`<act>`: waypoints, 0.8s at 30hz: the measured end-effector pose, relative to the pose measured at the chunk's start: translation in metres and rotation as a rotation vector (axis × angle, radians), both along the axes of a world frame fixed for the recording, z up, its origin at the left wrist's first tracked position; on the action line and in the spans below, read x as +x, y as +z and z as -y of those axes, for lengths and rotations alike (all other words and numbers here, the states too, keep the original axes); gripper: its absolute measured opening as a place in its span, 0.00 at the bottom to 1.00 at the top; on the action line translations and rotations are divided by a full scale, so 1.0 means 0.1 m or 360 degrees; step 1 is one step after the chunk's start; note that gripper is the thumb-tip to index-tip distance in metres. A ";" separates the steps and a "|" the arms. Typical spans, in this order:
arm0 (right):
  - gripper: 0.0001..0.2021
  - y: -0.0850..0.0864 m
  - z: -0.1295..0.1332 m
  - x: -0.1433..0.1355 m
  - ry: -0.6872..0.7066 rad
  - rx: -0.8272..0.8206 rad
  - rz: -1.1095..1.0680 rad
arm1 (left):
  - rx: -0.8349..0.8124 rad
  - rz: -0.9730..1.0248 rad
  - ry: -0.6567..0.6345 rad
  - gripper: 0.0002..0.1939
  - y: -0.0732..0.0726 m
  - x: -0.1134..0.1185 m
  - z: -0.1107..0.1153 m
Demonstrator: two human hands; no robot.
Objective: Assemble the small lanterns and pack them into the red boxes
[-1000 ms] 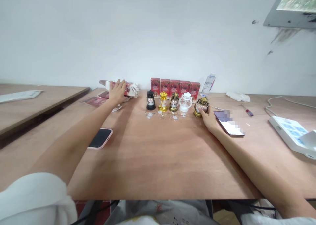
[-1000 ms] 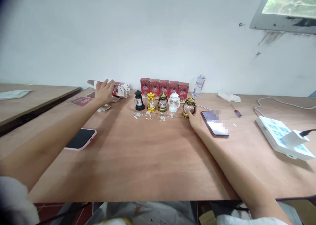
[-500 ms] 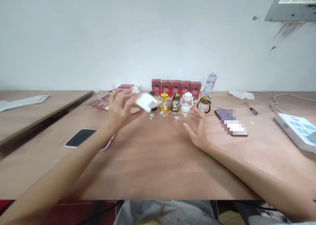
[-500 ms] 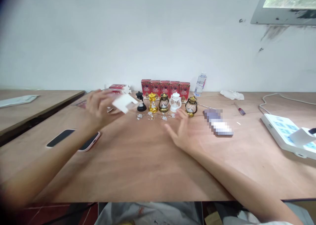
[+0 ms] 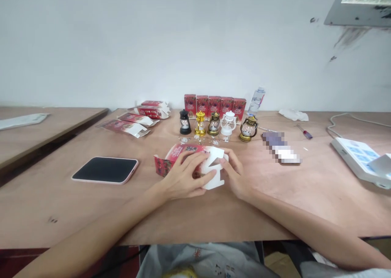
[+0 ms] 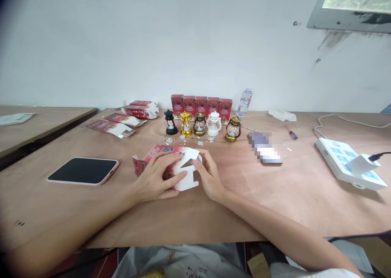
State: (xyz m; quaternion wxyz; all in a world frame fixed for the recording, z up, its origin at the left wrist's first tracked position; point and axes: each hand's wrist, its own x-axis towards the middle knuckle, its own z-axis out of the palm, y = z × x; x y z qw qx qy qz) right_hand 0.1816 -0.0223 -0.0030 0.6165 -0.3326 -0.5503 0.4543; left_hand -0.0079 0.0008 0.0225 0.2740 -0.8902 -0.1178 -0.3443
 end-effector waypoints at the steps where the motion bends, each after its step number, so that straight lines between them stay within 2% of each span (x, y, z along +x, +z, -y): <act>1: 0.10 -0.01 -0.01 0.01 0.0005 -0.0019 -0.0010 | -0.0057 -0.0053 0.0029 0.23 0.03 -0.01 0.01; 3: 0.10 -0.02 -0.02 0.02 0.0033 -0.0065 -0.0040 | -0.0177 -0.0141 0.0083 0.27 0.07 -0.03 0.01; 5: 0.11 -0.02 -0.04 0.03 0.0113 -0.0131 -0.0084 | -0.0208 -0.0193 0.0102 0.26 0.11 -0.06 0.01; 11: 0.16 -0.02 -0.12 0.04 0.0435 -0.0405 -0.0246 | 0.0058 -0.0087 0.0037 0.16 0.13 -0.11 -0.01; 14: 0.23 -0.03 -0.14 0.06 0.0494 -0.0280 -0.0187 | 0.0118 -0.0032 0.0059 0.16 0.12 -0.13 -0.05; 16: 0.22 -0.05 -0.14 0.07 0.0405 -0.0051 -0.0122 | 0.0143 0.0005 0.0060 0.18 0.12 -0.15 -0.09; 18: 0.16 -0.07 -0.11 0.09 0.0179 0.0265 0.0055 | 0.0141 0.0027 0.0076 0.19 0.11 -0.16 -0.11; 21: 0.07 -0.05 -0.08 0.12 -0.0201 0.0785 0.0620 | 0.0132 0.0049 0.0109 0.20 0.10 -0.17 -0.13; 24: 0.06 -0.01 -0.07 0.15 -0.0425 0.0982 0.1007 | 0.0125 0.0063 0.0104 0.21 0.07 -0.19 -0.14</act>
